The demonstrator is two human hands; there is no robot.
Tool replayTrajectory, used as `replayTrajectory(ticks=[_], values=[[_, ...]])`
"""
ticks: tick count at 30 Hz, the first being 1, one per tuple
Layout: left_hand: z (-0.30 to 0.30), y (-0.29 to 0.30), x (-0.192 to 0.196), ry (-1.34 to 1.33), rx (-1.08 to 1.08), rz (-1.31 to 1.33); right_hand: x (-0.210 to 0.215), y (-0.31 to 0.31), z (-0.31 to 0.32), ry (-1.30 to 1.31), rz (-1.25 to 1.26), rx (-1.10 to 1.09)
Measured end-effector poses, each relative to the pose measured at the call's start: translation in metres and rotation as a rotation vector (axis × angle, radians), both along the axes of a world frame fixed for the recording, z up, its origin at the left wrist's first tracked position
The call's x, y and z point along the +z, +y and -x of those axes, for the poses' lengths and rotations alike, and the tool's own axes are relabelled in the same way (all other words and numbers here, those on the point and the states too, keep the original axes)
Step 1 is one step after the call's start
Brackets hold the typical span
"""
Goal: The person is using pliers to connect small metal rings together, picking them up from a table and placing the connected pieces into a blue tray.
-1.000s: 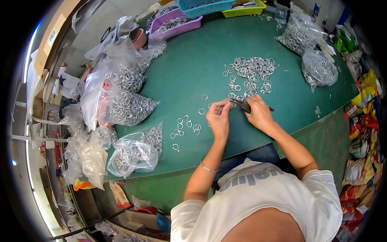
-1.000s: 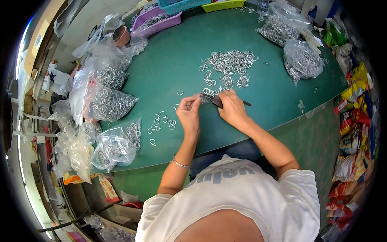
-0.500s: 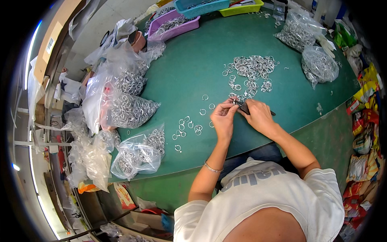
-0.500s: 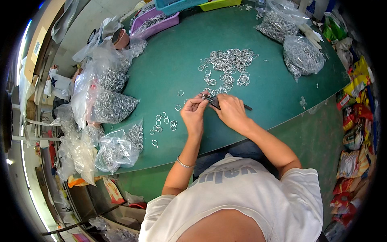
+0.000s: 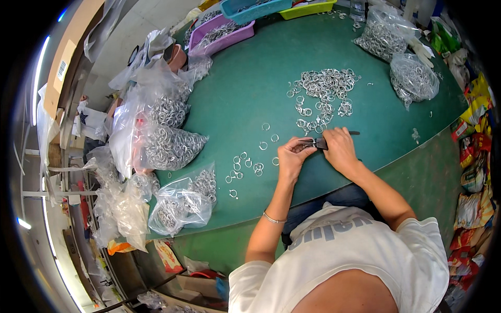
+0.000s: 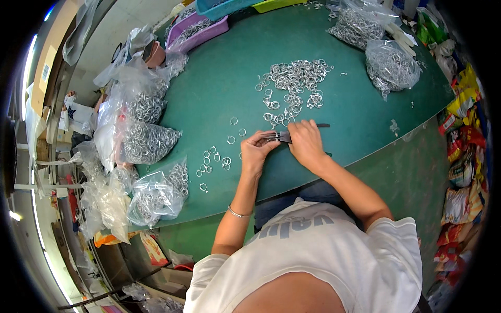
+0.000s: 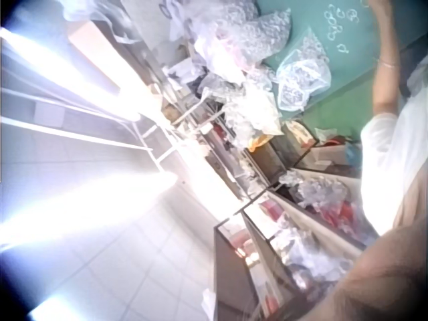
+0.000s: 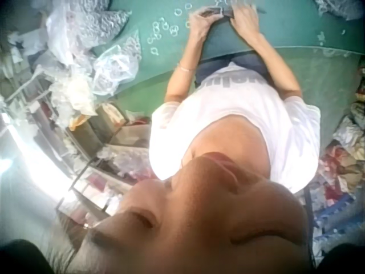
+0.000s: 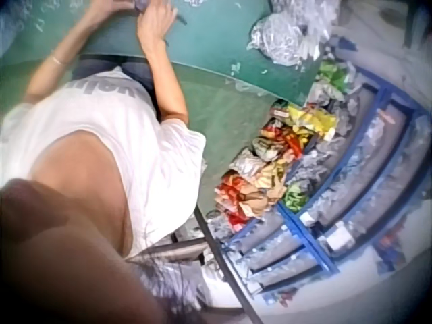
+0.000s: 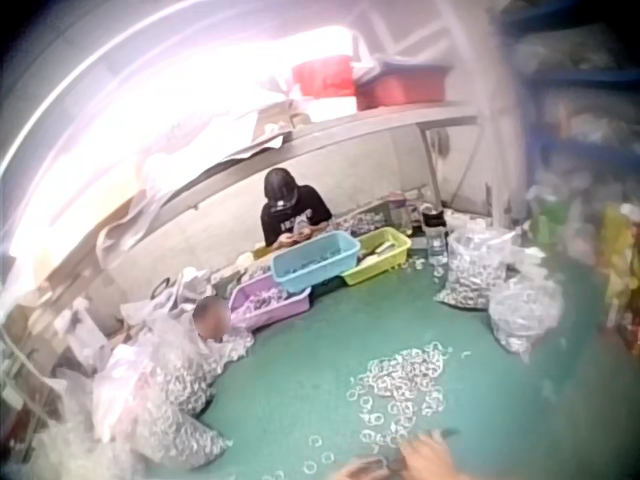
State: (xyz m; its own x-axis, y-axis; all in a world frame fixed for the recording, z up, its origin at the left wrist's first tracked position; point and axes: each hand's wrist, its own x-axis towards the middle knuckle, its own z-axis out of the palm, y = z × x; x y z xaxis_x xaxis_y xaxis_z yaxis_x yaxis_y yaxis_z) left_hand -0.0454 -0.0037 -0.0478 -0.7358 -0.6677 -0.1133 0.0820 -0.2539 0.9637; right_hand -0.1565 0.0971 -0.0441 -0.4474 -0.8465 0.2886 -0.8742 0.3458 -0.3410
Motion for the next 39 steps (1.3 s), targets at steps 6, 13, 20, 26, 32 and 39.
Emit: replayTrajectory(ticks=[6, 13, 20, 26, 32, 39], values=[[0.002, 0.0, 0.002, -0.007, -0.018, 0.028, -0.001, 0.002, 0.004, -0.013, 0.016, 0.057], [0.002, -0.004, -0.003, 0.01, 0.04, -0.045, 0.026, 0.006, 0.009, -0.177, -0.145, 0.043], [0.002, -0.005, 0.001, 0.134, 0.019, -0.069, 0.045, 0.008, 0.031, -1.537, 0.088, 0.153], [0.003, -0.005, 0.023, 0.082, -0.053, 0.182, 0.031, -0.005, 0.032, -1.993, 0.034, 0.072], [0.003, 0.002, 0.04, -0.14, 0.096, 0.577, 0.041, -0.009, 0.021, -1.372, 0.134, 0.087], [0.003, 0.008, 0.043, -0.38, 0.128, 0.851, 0.062, -0.006, 0.005, -0.754, 0.258, 0.115]])
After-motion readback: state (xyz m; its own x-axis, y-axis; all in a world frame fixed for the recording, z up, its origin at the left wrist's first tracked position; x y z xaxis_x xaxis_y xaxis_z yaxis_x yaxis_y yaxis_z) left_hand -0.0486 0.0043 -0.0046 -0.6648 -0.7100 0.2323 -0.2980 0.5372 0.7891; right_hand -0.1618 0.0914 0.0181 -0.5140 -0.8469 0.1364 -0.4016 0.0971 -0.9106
